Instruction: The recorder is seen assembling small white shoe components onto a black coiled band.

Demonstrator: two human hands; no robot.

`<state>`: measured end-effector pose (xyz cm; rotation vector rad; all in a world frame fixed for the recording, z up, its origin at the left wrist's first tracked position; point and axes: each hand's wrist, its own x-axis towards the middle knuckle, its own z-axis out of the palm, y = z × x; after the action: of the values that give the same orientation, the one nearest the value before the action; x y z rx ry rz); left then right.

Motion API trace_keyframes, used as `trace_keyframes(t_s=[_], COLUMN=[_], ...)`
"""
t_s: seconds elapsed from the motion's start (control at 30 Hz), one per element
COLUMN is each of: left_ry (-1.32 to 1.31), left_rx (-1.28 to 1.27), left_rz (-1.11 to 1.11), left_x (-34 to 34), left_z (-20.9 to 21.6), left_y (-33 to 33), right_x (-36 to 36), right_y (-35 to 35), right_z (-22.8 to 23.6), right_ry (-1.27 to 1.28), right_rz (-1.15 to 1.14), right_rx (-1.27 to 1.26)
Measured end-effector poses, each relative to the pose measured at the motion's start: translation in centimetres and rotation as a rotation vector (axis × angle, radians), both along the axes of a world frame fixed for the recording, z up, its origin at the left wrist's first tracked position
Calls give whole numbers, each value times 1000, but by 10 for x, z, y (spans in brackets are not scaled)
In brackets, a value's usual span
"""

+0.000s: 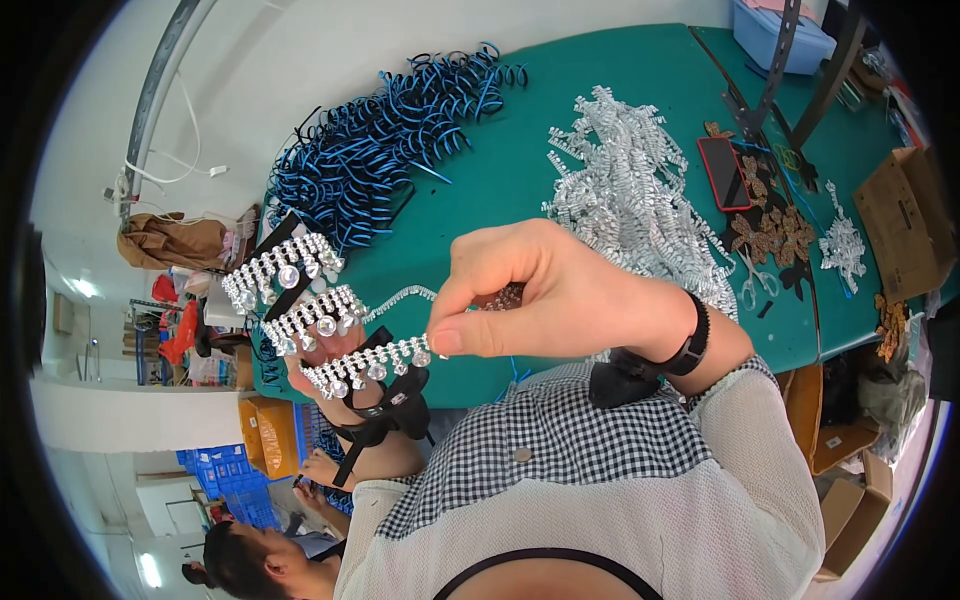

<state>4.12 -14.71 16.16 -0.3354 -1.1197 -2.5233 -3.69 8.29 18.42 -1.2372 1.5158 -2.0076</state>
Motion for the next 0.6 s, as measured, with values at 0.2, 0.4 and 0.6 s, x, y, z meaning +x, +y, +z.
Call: trace_keyframes(t_s=[0.2, 0.4, 0.6], left_ry=[46, 219, 193], left_rx=[-325, -817, -803], left_rz=[304, 149, 152], left_x=[-14, -26, -22], left_z=[7, 8, 13], left_y=[5, -16, -13], right_x=[12, 24, 21], right_y=[11, 19, 22], right_z=[19, 29, 28], right_ry=[332, 647, 679], right_rz=[-139, -313, -287], right_rx=[15, -5, -17])
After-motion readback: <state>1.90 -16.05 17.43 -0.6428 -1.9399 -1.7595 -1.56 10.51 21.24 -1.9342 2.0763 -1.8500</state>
